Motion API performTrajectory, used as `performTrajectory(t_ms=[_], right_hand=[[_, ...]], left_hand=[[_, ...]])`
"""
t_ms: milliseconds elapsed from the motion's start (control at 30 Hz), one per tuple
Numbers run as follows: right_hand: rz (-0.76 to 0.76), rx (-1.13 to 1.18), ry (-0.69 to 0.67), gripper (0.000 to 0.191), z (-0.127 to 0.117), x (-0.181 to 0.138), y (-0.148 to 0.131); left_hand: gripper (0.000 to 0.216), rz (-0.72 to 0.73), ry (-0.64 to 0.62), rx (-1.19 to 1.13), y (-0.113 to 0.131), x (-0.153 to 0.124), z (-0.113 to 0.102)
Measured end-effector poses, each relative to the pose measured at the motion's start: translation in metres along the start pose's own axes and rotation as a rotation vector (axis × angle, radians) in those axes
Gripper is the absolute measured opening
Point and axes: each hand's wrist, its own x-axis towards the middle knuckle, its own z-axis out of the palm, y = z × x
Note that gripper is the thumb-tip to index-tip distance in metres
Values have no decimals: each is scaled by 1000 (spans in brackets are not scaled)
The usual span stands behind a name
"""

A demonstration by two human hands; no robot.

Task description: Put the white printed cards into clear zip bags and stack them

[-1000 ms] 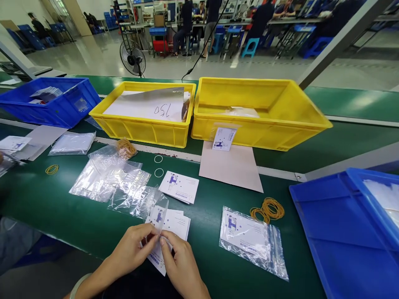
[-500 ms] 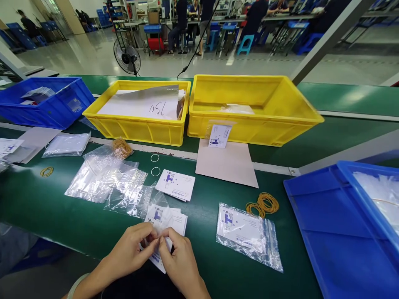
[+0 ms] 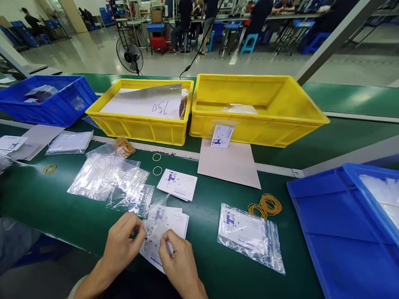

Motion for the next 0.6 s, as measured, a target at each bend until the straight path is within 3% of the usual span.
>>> performTrajectory(t_ms=[200,267,500,600], right_hand=[[-51,-125,32,24,-11,2,-6],[-81,-143,24,27,-12,5,-7],[9,-33,-50,29,-31,1,0],[101,106,80,27,-50,-17,-5]], left_hand=[[20,178,-253,-69,8,-3,-7],[21,201,-284,-110,10,-5,-6],[27,-19,-184,-142,1,7,-20],[28,-51,-122,-119,1,12,-24]])
